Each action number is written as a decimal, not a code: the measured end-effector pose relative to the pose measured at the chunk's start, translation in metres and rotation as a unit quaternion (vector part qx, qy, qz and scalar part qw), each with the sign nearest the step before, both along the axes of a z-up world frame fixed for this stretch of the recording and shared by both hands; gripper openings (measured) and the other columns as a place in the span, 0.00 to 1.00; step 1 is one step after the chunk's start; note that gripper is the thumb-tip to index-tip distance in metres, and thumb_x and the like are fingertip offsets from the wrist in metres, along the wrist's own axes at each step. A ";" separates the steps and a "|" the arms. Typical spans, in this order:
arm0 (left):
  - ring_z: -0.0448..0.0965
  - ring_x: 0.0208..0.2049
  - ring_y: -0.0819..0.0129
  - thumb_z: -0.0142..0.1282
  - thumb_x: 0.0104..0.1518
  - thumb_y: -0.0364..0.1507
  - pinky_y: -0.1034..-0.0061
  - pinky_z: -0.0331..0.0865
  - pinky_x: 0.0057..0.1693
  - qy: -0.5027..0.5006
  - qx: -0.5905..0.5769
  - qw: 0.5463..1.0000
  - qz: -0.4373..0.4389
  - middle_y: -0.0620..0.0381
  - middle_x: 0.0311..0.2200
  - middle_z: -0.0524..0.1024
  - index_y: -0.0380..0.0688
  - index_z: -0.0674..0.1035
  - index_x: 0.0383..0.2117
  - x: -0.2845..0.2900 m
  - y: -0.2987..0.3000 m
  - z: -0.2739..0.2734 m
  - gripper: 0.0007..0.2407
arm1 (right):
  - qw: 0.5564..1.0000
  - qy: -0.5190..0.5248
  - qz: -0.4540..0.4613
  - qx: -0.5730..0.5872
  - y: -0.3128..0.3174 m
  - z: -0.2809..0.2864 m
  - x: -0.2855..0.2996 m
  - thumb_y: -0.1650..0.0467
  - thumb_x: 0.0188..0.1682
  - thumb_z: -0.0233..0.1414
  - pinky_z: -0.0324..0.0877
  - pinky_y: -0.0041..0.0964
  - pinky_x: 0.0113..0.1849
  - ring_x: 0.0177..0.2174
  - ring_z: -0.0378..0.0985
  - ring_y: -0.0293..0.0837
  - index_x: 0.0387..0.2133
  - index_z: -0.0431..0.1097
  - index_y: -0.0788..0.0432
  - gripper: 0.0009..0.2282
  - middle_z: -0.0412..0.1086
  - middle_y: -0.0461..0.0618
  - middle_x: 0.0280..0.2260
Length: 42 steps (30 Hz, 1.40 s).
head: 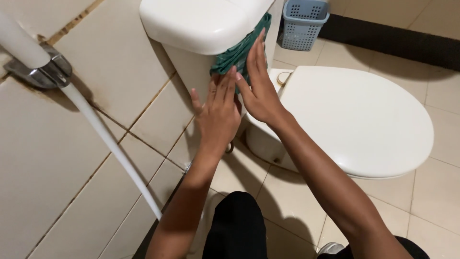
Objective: The person wipes the top and sides of a white toilet cistern using a green cloth. They move around the cistern to clean different sides, including the front, sides, and back, while kneeling and standing.
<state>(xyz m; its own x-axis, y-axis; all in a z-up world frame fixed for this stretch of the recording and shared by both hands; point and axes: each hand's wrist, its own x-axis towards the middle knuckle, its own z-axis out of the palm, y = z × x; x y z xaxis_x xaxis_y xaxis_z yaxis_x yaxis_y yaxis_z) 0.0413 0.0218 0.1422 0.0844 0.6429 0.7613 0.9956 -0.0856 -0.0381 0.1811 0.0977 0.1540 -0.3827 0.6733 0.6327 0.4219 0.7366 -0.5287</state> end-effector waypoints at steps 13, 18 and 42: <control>0.61 0.68 0.55 0.53 0.59 0.32 0.42 0.39 0.71 -0.102 -0.140 0.984 -0.046 0.50 0.67 0.63 0.40 0.67 0.66 -0.039 -0.017 -0.075 0.26 | 0.997 -0.062 -0.055 0.010 -0.044 -0.081 -0.030 0.66 0.60 0.47 0.39 0.58 0.69 0.71 0.25 0.71 0.72 0.26 0.69 0.38 0.20 0.75 0.71; 0.50 0.72 0.40 0.49 0.65 0.35 0.48 0.41 0.73 -0.143 -0.146 0.976 -0.075 0.35 0.71 0.53 0.27 0.60 0.67 -0.042 -0.018 -0.095 0.28 | 0.985 -0.161 -0.059 -0.030 -0.062 -0.090 -0.025 0.63 0.59 0.45 0.40 0.63 0.66 0.70 0.33 0.70 0.71 0.39 0.68 0.32 0.32 0.72 0.71; 0.45 0.75 0.45 0.43 0.72 0.42 0.51 0.42 0.76 -0.095 -0.123 0.986 -0.066 0.38 0.74 0.47 0.30 0.53 0.71 -0.073 0.000 0.021 0.30 | 0.995 -0.089 0.028 0.030 -0.077 0.015 -0.022 0.72 0.61 0.47 0.41 0.63 0.69 0.72 0.32 0.69 0.75 0.37 0.56 0.31 0.23 0.62 0.74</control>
